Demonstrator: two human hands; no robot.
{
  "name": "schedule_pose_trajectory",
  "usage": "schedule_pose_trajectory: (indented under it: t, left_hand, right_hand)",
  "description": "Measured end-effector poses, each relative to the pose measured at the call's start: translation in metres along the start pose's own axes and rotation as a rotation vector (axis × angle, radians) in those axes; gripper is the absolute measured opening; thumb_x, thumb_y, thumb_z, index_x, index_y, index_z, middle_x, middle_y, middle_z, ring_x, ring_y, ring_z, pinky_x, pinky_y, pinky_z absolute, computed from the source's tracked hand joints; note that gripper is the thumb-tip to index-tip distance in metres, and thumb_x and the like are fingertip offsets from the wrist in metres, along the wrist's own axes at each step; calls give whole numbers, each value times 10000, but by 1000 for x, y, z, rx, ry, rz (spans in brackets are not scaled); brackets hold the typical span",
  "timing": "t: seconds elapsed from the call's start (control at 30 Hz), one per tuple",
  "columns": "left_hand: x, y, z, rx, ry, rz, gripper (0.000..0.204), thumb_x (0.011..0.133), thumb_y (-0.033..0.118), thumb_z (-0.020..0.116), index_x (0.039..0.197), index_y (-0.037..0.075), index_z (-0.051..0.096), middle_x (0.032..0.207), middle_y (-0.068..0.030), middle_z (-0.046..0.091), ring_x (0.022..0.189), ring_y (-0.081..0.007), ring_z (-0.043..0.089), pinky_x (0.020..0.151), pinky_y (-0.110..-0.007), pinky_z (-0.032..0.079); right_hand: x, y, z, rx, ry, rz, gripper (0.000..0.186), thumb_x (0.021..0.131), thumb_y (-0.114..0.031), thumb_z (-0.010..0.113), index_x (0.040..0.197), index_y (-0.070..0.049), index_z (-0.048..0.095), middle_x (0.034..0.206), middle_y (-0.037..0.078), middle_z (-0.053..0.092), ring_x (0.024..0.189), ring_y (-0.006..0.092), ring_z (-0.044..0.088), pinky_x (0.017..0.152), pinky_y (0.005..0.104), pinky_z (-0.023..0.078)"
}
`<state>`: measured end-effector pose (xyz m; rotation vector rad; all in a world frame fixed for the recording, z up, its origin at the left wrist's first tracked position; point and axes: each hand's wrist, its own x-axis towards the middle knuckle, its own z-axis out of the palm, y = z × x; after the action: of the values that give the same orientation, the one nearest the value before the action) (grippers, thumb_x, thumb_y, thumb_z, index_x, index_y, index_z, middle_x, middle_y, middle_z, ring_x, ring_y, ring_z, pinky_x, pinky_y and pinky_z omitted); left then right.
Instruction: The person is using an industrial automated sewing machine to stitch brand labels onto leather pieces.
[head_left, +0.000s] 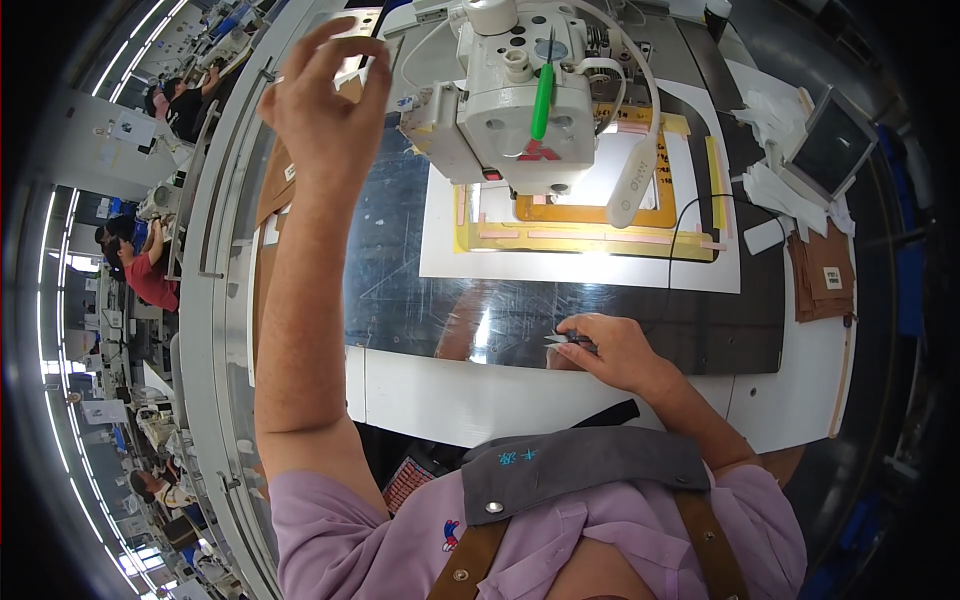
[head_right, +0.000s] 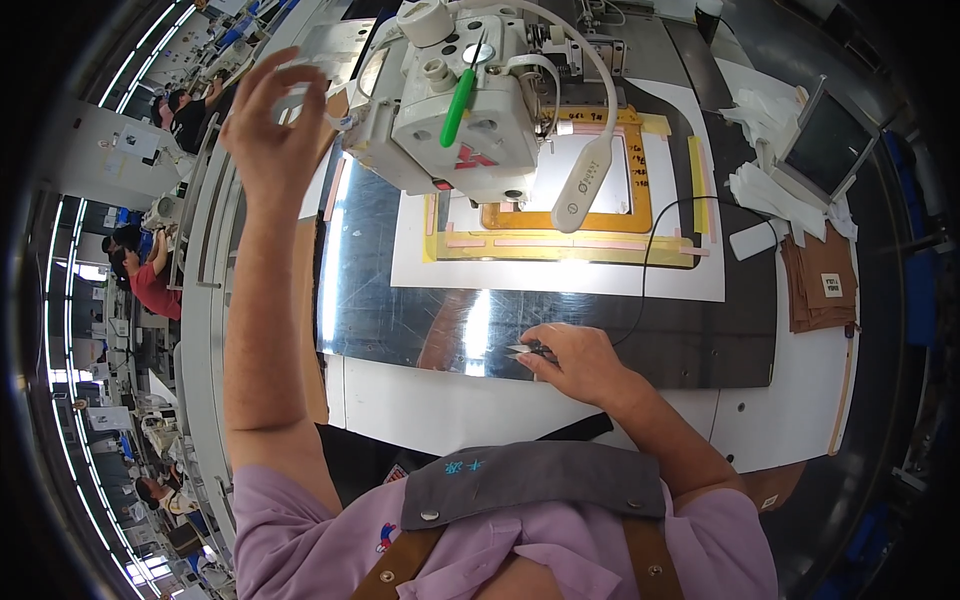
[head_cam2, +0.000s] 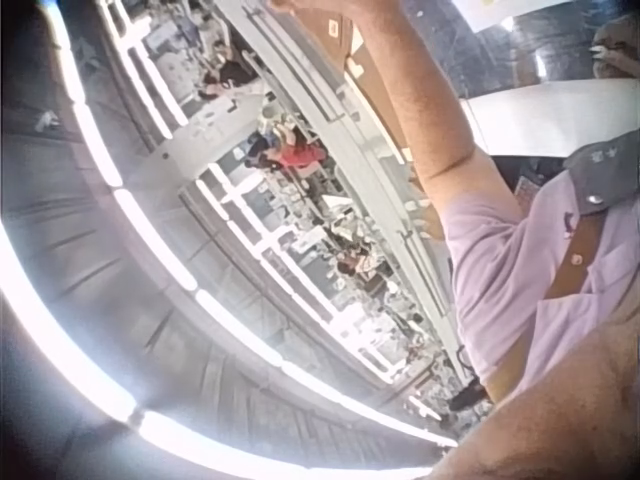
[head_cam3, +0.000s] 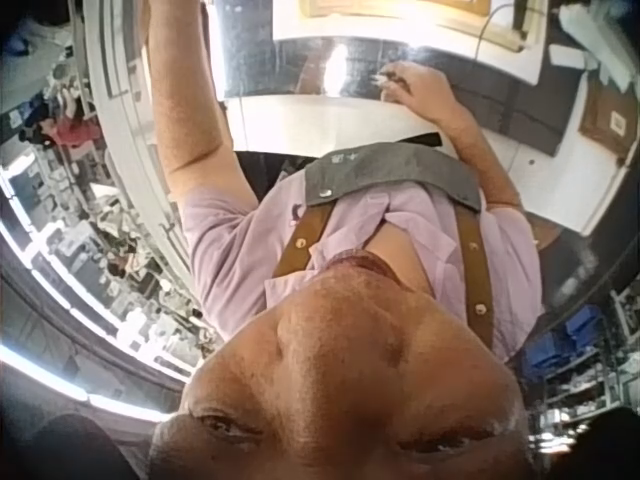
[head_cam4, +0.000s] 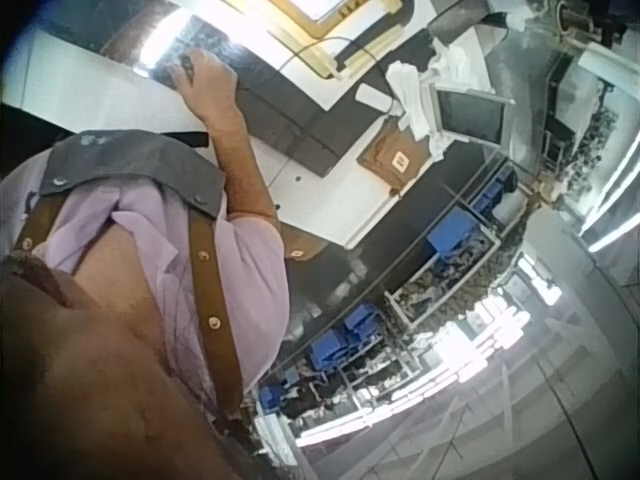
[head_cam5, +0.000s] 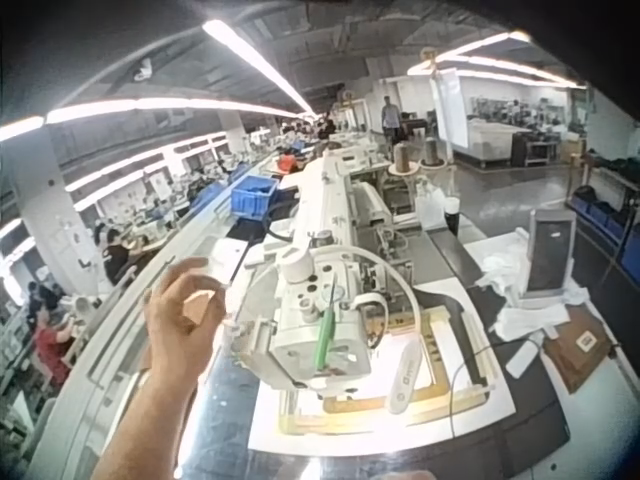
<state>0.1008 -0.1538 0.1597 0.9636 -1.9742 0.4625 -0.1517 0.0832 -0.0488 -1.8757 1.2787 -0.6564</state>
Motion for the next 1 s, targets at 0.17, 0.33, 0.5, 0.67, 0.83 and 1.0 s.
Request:
schedule_pose_trajectory:
  t: [0.17, 0.33, 0.5, 0.67, 0.83, 1.0]
  left_hand:
    - [-24, 32, -34, -497, 193, -329, 104, 885, 130, 788, 937, 61, 731, 1147, -77, 670, 1122, -188, 605, 1033, -363, 424]
    - [-107, 110, -45, -808, -212, -564, 109, 874, 32, 784, 949, 39, 704, 1042, -51, 607, 1017, -146, 564, 1015, -304, 398]
    - [-175, 167, 1, -1237, -391, -1051, 76, 891, 32, 770, 951, 17, 726, 981, -29, 614, 918, -109, 559, 911, -259, 431]
    - [-181, 204, 37, -1307, -462, -1208, 69, 901, 48, 766, 940, 2, 734, 911, -1, 627, 832, -75, 541, 795, -242, 463]
    - [-180, 211, 52, -1281, -528, -1167, 79, 905, 60, 772, 947, 7, 731, 876, 21, 632, 834, -71, 537, 777, -231, 455]
    - [-178, 215, 56, -1057, -454, -939, 137, 823, 84, 825, 931, 90, 740, 864, 19, 646, 822, -101, 576, 865, -303, 432]
  right_hand:
    - [-26, 13, -19, 59, 134, 72, 312, 928, -320, 723, 1112, -69, 709, 961, 119, 722, 780, 279, 711, 729, 391, 558]
    - [-65, 35, -55, -386, 316, -36, 194, 877, -285, 769, 924, -103, 724, 840, 22, 667, 754, 218, 626, 671, 389, 448]
    - [-91, 44, -67, -523, 465, 77, 148, 866, -222, 787, 874, -96, 710, 854, 19, 646, 810, 211, 619, 698, 381, 433]
    - [-73, 23, -65, -144, 634, 189, 94, 916, -126, 741, 965, -54, 705, 919, 55, 656, 791, 167, 639, 683, 310, 502]
    - [-23, 10, -64, 463, 604, 60, 189, 979, -184, 713, 1091, -32, 716, 897, 22, 653, 786, 78, 587, 689, 238, 491]
    - [-6, 25, -70, 833, 478, 151, 226, 992, -240, 705, 1031, -17, 715, 854, 8, 647, 741, 60, 558, 668, 207, 460]
